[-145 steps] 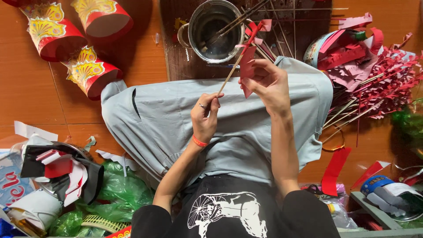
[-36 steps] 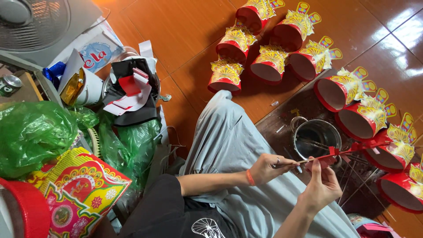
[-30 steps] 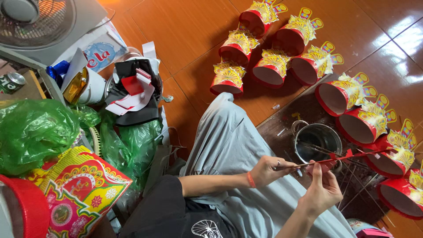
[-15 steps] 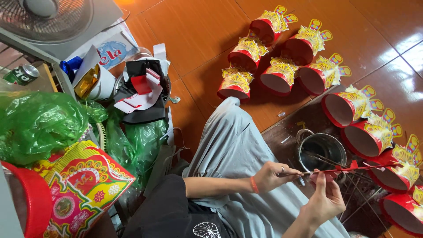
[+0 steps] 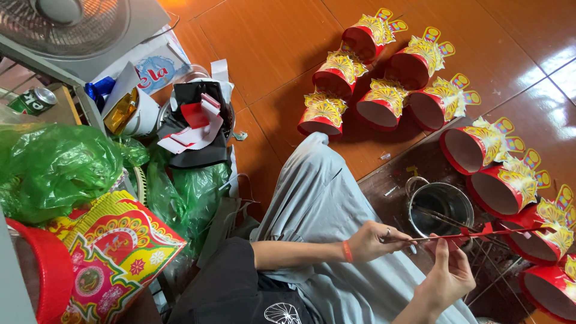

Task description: Assembling small red paper decorations onto wooden sticks using adhesive.

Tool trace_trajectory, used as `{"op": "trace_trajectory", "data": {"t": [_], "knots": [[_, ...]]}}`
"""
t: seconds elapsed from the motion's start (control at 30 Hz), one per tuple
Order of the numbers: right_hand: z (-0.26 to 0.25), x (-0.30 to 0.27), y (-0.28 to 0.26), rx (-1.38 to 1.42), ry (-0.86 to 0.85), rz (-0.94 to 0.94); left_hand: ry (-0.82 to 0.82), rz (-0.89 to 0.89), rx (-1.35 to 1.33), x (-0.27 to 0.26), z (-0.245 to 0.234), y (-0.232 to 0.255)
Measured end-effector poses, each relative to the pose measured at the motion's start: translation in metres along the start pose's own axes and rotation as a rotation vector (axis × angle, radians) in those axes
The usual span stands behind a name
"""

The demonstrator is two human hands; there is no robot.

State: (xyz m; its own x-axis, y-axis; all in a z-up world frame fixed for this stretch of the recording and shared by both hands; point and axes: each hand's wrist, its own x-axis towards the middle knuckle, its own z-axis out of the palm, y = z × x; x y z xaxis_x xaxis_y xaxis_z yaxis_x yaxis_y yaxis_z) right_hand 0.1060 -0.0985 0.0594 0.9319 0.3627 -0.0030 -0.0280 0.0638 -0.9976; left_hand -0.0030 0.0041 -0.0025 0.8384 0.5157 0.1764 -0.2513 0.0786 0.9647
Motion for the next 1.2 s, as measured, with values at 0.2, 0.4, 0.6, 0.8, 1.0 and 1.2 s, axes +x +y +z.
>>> {"op": "trace_trajectory", "data": {"t": [0.2,0.4,0.6,0.8,1.0,1.2], "knots": [[-0.001,-0.002,-0.003,-0.057,0.007,-0.017,0.012,-0.017,0.092,0.000,0.000,0.000],[-0.004,-0.002,-0.002,-0.060,0.010,-0.031,-0.041,-0.049,0.015,0.001,0.000,0.006],[-0.022,0.002,0.014,-0.037,0.036,-0.014,-0.159,-0.412,-0.171,0.005,-0.001,-0.002],[-0.015,0.001,0.016,-0.078,-0.040,0.031,-0.198,-0.315,-0.324,0.011,0.003,0.010],[-0.025,0.006,0.041,-0.057,-0.097,0.042,-0.132,-0.267,-0.316,0.016,0.005,-0.003],[-0.014,0.003,0.025,-0.022,-0.148,-0.021,-0.093,-0.193,-0.243,0.024,0.002,0.001]]}}
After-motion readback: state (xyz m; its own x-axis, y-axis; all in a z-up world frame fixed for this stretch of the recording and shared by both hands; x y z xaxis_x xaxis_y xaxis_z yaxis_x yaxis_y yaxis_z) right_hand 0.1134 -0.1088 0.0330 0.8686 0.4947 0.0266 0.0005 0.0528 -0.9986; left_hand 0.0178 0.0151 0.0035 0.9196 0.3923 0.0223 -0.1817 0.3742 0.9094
